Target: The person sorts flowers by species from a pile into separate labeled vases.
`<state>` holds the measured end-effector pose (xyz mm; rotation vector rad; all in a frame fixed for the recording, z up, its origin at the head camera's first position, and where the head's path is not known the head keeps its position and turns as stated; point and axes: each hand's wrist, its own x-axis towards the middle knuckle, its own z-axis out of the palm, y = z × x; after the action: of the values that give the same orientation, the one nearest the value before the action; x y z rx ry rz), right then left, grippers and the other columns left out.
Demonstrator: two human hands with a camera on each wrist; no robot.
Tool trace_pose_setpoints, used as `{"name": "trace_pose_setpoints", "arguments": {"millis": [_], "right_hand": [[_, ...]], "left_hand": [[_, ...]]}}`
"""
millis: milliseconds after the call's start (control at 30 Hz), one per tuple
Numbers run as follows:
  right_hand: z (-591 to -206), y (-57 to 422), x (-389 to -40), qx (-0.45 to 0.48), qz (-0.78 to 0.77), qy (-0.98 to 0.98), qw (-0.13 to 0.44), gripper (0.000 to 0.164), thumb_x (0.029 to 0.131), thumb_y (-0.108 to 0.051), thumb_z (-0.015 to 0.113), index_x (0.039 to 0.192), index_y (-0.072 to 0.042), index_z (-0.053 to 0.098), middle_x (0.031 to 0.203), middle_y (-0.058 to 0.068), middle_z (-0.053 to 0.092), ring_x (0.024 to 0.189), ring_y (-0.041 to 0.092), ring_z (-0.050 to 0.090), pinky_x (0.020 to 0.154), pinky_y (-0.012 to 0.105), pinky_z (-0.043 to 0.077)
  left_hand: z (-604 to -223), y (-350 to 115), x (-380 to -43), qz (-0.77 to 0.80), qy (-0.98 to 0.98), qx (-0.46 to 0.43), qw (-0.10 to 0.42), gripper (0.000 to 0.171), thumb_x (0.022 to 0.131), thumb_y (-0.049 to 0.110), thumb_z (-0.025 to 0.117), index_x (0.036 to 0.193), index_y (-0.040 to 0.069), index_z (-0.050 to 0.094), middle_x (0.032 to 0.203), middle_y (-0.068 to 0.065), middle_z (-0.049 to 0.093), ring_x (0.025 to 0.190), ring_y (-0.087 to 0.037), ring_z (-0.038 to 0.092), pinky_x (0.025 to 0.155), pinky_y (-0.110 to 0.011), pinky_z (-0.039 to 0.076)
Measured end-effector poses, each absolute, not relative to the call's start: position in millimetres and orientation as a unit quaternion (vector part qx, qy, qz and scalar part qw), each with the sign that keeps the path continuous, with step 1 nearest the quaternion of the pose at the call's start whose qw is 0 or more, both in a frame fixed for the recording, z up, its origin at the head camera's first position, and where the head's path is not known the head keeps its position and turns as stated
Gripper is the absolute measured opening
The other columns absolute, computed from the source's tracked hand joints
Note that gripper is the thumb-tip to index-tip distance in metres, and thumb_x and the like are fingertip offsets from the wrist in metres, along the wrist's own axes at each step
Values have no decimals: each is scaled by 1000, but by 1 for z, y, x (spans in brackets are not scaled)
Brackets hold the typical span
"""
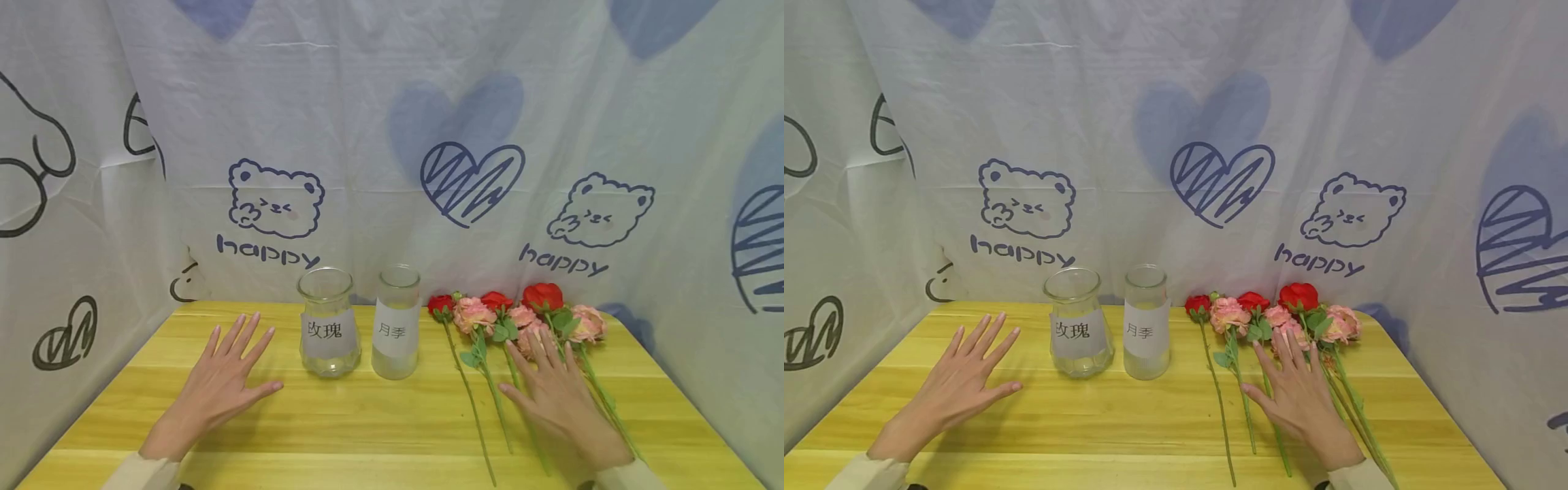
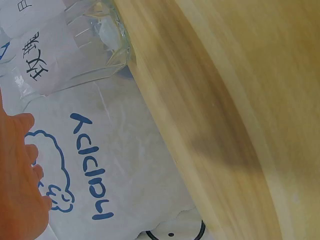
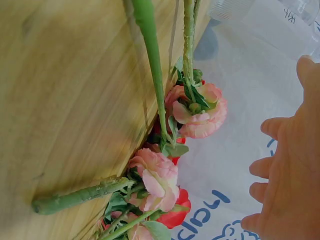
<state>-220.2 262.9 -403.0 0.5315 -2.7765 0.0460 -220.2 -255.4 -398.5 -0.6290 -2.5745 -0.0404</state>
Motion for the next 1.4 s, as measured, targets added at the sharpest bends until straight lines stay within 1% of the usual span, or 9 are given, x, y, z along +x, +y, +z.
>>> {"name": "trace_pose_setpoints", "arguments": {"millis": [200, 467, 667, 733, 833, 967, 1100, 1233, 1400], "right_hand": [[-404, 263, -222, 191, 9, -969, 158, 75, 94, -61, 43, 146, -7, 43, 152, 27, 25, 140, 46, 15, 109, 68, 10], [-405, 262, -223, 196, 15, -968, 158, 74, 94, -60, 45, 146, -7, 43, 153, 25, 25, 140, 46, 15, 108, 69, 9], [-403, 260, -223, 192, 18, -969, 154, 74, 95, -59, 43, 146, -6, 41, 153, 27, 23, 141, 46, 12, 109, 68, 5], [-403, 260, -223, 184, 17, -971, 151, 73, 96, -57, 43, 147, -4, 40, 152, 30, 21, 141, 47, 10, 110, 67, 4], [-403, 260, -224, 161, 24, -976, 147, 71, 98, -51, 46, 147, -2, 37, 152, 33, 18, 141, 48, 9, 110, 67, 3], [-401, 260, -225, 129, 64, -978, 152, 66, 99, -41, 51, 147, 1, 35, 151, 34, 19, 138, 51, 15, 108, 68, 13], [-400, 258, -226, 120, 137, -966, 186, 58, 97, -29, 57, 142, 5, 41, 144, 33, 34, 131, 51, 31, 102, 67, 29], [-399, 253, -229, 124, 220, -940, 231, 48, 93, -17, 64, 132, 9, 50, 128, 31, 52, 117, 49, 48, 95, 64, 39], [-398, 248, -233, 114, 321, -915, 216, 40, 92, -7, 65, 126, 11, 54, 113, 27, 61, 101, 41, 60, 86, 56, 49]], "left_hand": [[-398, -258, -219, -13, -944, -225, 240, 83, 87, 67, 49, 143, 6, 46, 157, -19, 21, 141, -40, 20, 112, -61, 13], [-395, -260, -215, -8, -951, -210, 226, 85, 87, 70, 46, 143, 5, 47, 155, -20, 24, 141, -40, 21, 112, -61, 14], [-397, -263, -214, -16, -949, -212, 234, 84, 88, 69, 46, 143, 5, 47, 155, -21, 24, 141, -41, 21, 113, -60, 9], [-398, -263, -214, -28, -950, -209, 232, 84, 89, 67, 47, 144, 3, 44, 155, -21, 23, 141, -41, 21, 114, -59, 8], [-396, -260, -212, -84, -957, -187, 203, 86, 92, 60, 50, 149, -1, 30, 156, -23, 19, 141, -42, 18, 115, -58, 6], [-389, -253, -210, -216, -954, -131, 160, 88, 94, 50, 56, 153, -1, 15, 156, -26, 15, 140, -46, 16, 112, -61, 12], [-379, -247, -209, -340, -926, -93, 137, 85, 95, 42, 59, 153, -1, 15, 154, -28, 19, 137, -49, 20, 107, -66, 21], [-371, -240, -210, -438, -886, -83, 126, 78, 97, 35, 58, 152, -2, 17, 153, -27, 24, 138, -45, 24, 108, -61, 26], [-363, -226, -216, -533, -833, -91, 118, 72, 98, 26, 58, 151, -3, 18, 154, -22, 26, 139, -39, 26, 111, -55, 26]]}}
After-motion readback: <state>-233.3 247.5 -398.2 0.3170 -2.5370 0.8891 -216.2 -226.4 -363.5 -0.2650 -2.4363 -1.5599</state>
